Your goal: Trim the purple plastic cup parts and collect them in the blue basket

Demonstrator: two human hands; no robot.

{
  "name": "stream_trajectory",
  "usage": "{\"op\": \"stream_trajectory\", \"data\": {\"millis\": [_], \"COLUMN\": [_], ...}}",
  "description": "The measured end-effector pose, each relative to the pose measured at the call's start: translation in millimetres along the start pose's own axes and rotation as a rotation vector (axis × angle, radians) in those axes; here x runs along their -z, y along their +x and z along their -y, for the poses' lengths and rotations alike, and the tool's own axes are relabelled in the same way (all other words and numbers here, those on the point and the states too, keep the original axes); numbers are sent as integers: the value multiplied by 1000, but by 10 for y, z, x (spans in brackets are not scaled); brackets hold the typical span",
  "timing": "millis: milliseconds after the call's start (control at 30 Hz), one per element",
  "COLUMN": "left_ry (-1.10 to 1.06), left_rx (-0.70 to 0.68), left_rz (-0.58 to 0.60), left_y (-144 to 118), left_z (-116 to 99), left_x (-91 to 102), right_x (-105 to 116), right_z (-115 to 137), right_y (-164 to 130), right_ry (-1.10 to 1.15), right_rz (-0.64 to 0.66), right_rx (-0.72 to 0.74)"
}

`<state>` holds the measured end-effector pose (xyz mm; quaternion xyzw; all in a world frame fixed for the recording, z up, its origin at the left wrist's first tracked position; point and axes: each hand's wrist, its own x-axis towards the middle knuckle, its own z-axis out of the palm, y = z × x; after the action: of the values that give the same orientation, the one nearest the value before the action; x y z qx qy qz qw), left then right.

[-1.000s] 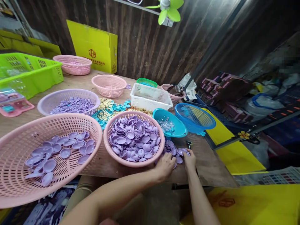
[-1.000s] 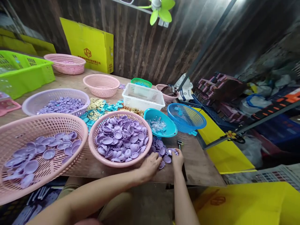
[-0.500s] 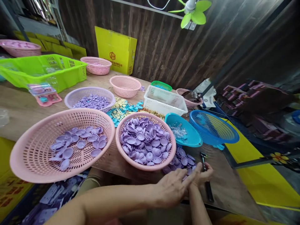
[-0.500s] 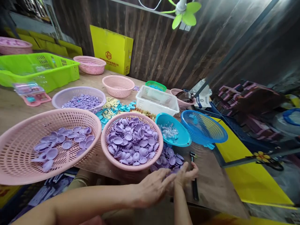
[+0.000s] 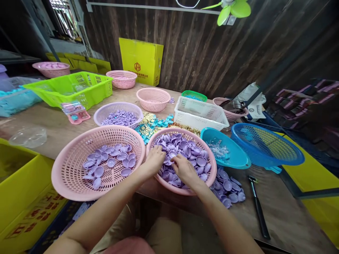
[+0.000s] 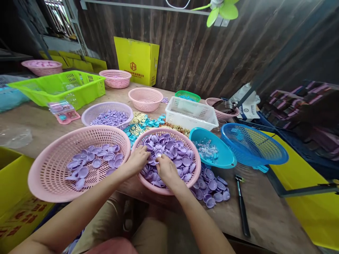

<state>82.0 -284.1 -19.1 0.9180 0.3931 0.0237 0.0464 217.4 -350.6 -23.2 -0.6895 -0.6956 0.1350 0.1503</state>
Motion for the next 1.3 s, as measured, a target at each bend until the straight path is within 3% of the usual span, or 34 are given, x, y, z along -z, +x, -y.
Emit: {"op": "stream_trajectory", "data": {"millis": [200, 333, 400, 567, 667, 767, 833, 933, 1133, 1200, 1300], "left_ry": [-49, -72, -106, -345, -607, -917, -1112, -1422, -1976, -2040, -2044], "left_rx": [48, 92, 118, 236, 244, 248, 302, 365, 240, 196, 179], "left_rz": [-44, 11, -16, -225, -423, -497, -458, -309, 244, 303, 297], "left_y": [30, 72, 82, 23, -77, -185, -248, -330, -497, -543, -598], "left_z": [23, -56, -79, -16, 50, 90, 101, 87, -41, -82, -120], "left_x": [-18, -55, -68, 40, 146, 202, 205, 183, 160, 159, 154], "right_x": [-16, -33, -33, -37, -70, -101, -90, -7, 122, 112, 114], "right_z": [87, 110, 113, 116, 134, 152, 152, 138, 181, 216, 259], "right_y": [191, 256, 270, 272, 277, 288, 290, 259, -1, -103, -218], "right_ry": [-265, -305, -313, -330, -347, -359, -353, -306, 92, 105, 120], "right_rz": [119, 156, 169, 180, 183, 183, 174, 124, -215, -289, -324], "right_rx": [-38, -69, -75, -79, -92, -111, -116, -117, 69, 148, 199]}}
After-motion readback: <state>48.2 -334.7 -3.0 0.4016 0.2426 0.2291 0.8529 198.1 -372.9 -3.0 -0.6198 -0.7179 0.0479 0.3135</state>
